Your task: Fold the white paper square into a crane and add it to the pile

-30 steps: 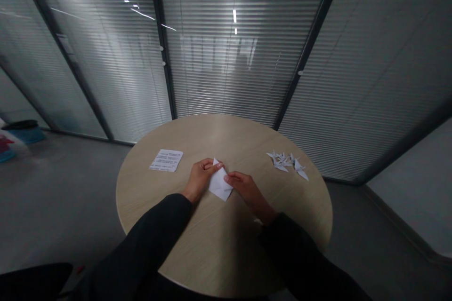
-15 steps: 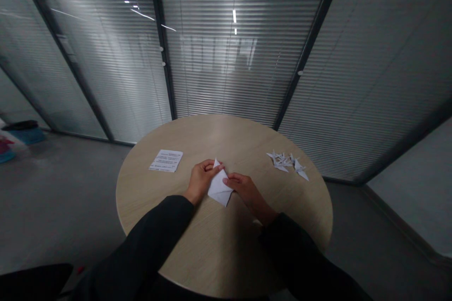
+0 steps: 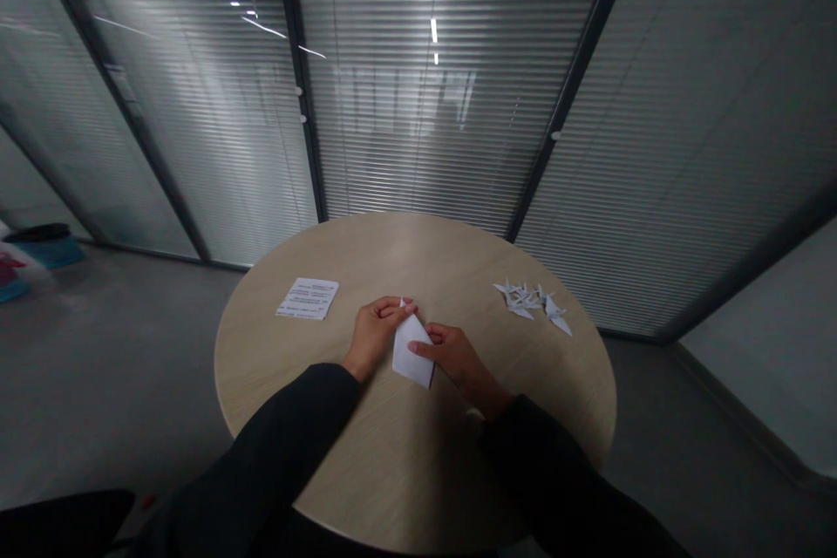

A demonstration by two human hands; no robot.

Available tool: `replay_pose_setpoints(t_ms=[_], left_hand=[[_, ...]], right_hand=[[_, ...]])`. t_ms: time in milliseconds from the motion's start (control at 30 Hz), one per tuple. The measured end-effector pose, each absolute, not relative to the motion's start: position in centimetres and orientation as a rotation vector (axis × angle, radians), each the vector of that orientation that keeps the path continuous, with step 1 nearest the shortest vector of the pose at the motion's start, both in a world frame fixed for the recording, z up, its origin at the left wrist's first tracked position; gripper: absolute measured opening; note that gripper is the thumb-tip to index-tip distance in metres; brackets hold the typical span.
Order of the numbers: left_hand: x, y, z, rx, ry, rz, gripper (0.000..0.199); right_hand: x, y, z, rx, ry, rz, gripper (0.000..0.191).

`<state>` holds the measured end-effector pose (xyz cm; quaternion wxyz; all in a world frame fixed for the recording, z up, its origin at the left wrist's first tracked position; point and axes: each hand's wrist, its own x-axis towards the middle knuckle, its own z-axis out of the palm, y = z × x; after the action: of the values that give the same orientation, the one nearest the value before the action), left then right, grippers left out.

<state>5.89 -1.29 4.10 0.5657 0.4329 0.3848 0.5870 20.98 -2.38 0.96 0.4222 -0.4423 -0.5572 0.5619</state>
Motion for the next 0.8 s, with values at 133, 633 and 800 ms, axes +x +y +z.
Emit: replay_pose_setpoints(t_ms=[133, 633, 800], left_hand=[[5.7, -1.7, 5.0, 1.023, 0.892, 1.393, 0.037], [4.6, -2.0, 6.2, 1.074, 0.933, 1.280, 0.041], [4.2, -1.9, 6.6, 1.135, 0.923, 1.262, 0.037]], right_hand=[[21.1, -2.4, 1.1, -1.119, -1.415, 1.396, 0.030], [21.2, -3.2, 2.3, -1.075, -1.368, 1.514, 0.035], [21.3, -3.2, 2.3, -1.058, -1.341, 1.552, 0.034]])
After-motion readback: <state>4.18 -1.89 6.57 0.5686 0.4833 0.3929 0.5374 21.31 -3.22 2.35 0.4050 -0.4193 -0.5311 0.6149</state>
